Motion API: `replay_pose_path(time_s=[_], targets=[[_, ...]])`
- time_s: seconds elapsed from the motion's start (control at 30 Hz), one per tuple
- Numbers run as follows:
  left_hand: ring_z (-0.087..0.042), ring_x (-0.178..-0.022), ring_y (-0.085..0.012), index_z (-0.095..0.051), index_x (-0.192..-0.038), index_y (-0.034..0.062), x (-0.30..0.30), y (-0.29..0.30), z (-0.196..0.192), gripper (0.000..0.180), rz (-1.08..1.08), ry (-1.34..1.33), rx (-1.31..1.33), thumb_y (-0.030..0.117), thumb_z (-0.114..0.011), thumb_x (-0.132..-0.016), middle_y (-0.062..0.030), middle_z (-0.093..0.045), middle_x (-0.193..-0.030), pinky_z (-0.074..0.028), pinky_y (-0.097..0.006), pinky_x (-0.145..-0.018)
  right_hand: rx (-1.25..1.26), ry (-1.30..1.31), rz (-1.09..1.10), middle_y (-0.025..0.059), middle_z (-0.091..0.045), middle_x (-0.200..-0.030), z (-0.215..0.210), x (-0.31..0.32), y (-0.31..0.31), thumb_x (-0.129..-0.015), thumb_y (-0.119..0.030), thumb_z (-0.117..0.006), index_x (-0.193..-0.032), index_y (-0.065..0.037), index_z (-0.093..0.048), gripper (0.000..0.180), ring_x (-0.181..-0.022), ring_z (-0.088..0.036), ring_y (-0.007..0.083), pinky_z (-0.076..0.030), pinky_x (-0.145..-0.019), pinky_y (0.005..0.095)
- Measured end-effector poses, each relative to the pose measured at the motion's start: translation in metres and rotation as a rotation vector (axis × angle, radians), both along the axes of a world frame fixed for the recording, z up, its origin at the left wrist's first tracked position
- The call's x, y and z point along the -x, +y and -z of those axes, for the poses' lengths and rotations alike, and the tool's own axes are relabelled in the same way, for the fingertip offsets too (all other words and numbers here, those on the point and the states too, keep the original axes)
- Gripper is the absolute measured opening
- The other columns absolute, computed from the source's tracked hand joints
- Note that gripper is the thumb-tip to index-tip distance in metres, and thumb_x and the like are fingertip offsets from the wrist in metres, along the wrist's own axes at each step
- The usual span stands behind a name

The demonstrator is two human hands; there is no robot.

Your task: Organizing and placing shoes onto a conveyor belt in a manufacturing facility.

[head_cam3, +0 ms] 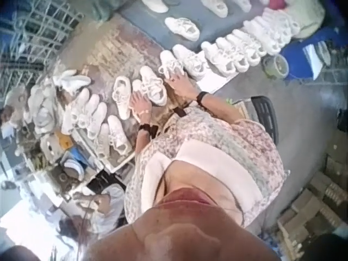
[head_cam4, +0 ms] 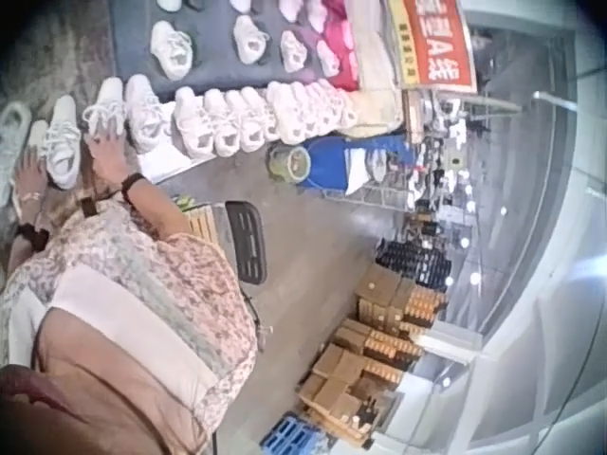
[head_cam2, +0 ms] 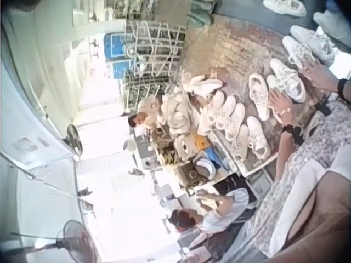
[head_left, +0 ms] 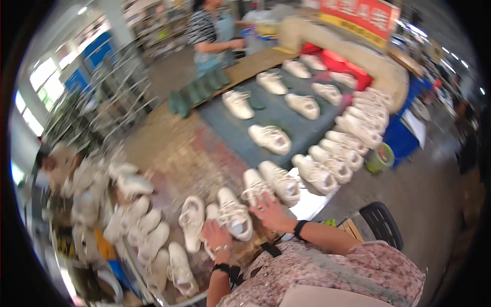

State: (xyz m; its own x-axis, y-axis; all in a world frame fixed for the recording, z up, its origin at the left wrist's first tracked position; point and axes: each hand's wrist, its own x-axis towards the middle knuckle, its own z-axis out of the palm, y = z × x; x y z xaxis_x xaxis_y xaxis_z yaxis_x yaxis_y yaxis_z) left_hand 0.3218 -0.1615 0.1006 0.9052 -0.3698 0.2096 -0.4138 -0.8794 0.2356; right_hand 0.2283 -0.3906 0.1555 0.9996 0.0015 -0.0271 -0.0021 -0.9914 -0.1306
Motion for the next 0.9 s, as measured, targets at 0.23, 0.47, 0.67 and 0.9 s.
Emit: replay_pose_path(time_s=[0.23, 0.47, 0.67, 0.9], targets=[[-0.045, -0.119, -0.0347, -0.053, -0.116, 0.0008, 0.014, 0.004, -0.002, 0.042, -0.119, 0.125, 0.034, 0.016, -0.052, -0.077, -0.0203, -0.051, -0.124, -0.033, -0.044, -0.103, -0.129, -0.041, -0.287, 0.0227, -0.051, -0.113, 0.017, -0.002, -0.015, -0.060, -0.028, -0.073, -0.133, -0.011, -0.043, 0.081, -0.122, -0.039, 0.0387, -0.022, -0.106, 0.0546], [-0.016, -0.139, -0.0346, -0.040, -0.135, 0.0030, 0.022, 0.014, -0.043, 0.062, -0.241, 0.169, 0.105, 0.037, -0.053, -0.086, -0.0187, -0.027, -0.147, -0.011, -0.048, -0.113, -0.369, 0.191, -0.147, 0.0239, -0.040, -0.133, 0.012, -0.040, -0.065, -0.072, -0.028, -0.068, -0.138, -0.006, -0.035, 0.077, -0.123, -0.037, 0.0413, -0.025, -0.106, 0.0508], [-0.014, -0.139, -0.0364, -0.028, -0.142, 0.0075, 0.078, 0.017, -0.044, 0.077, -0.634, 0.366, 0.032, 0.039, -0.062, -0.080, -0.0173, -0.019, -0.150, -0.014, -0.050, -0.111, -0.029, 0.149, -0.144, 0.0126, -0.028, -0.146, 0.017, -0.063, -0.030, -0.074, -0.037, -0.066, -0.134, -0.013, -0.042, 0.069, -0.133, -0.024, 0.0420, -0.028, -0.103, 0.0538], [-0.014, -0.139, -0.0364, -0.003, -0.148, 0.0109, 0.089, 0.006, -0.031, 0.095, -0.641, 0.545, -0.035, 0.030, -0.067, -0.081, -0.0167, -0.001, -0.153, -0.035, -0.049, -0.102, -0.098, -0.067, -0.135, 0.0095, -0.031, -0.145, 0.030, -0.061, -0.028, -0.074, -0.036, -0.064, -0.127, -0.012, -0.047, 0.061, -0.134, -0.023, 0.0400, -0.027, -0.101, 0.0565]])
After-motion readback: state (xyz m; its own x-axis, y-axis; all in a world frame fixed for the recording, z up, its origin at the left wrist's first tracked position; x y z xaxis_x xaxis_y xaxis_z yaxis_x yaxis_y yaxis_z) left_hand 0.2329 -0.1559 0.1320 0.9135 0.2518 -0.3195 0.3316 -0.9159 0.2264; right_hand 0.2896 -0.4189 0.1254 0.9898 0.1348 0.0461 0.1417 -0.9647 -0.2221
